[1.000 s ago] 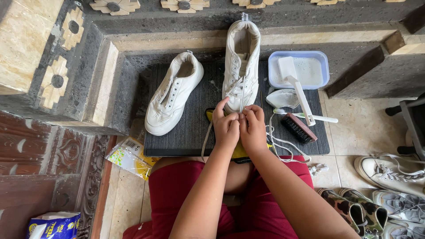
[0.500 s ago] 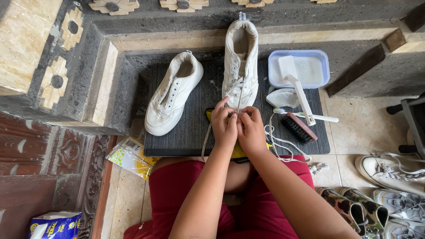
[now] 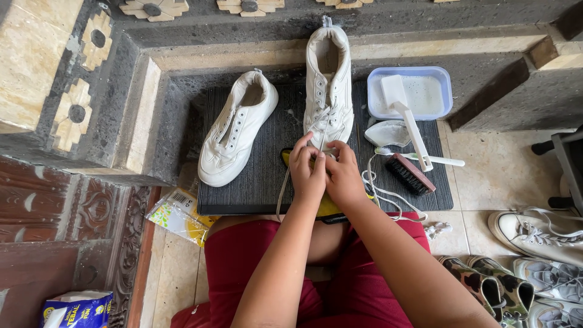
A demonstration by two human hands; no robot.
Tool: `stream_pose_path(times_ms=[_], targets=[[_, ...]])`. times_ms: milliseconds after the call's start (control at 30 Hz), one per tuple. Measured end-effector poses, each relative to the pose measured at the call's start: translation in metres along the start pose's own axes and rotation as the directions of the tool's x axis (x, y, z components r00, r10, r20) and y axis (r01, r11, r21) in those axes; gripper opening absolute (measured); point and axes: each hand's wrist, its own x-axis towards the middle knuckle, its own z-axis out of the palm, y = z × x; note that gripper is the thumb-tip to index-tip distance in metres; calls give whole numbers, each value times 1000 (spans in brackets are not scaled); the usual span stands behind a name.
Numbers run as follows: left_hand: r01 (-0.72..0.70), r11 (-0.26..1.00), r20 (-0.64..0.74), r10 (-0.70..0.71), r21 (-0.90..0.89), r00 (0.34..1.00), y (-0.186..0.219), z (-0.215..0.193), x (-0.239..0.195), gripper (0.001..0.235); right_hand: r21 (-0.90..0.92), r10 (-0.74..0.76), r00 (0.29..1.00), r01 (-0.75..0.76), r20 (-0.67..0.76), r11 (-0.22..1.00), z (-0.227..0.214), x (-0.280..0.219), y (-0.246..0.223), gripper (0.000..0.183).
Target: Lacing a white sneaker by threading the shoelace through the eyelets
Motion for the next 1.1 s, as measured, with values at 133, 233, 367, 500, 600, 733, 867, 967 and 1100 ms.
stream_pose_path(times_ms=[133,233,367,500,600,733,867,967,1100], targets=[[-23,1000,-19,24,15,1000,-1,2,0,12,-29,-3,999,4,32,1000,3,0,9,14],[-38,999,-30,38,18,999,-1,3,0,6,-46,-15,999,17,45,999,4,0,13,14],[-39,999,-18,39,1,999,-2,3,0,3,-53,-43,997,46,64,998,4,1,15,13],[-30,999,-19,31,21,999,-5,5,0,2,-74,-38,997,43,63,996,3,0,11,10],[-51,997,-47,54,61,997,-5,7,0,5,-134,-74,996,80,49,988,-2,1,-1,11],[-58,997,-83,62,53,995,-8,7,-1,9,-136,-121,993,121,5,983,-2,3,-2,11],[-34,990,-154,54,135,987,2,3,-3,9,-288,-232,973,223,2,931,-1,5,-5,12],[-59,979,-182,95,194,979,-1,6,-8,6,-324,-246,969,236,11,916,5,-1,5,13],[-40,981,-200,78,187,977,-5,10,-10,5,-351,-239,971,229,15,908,7,0,3,17]])
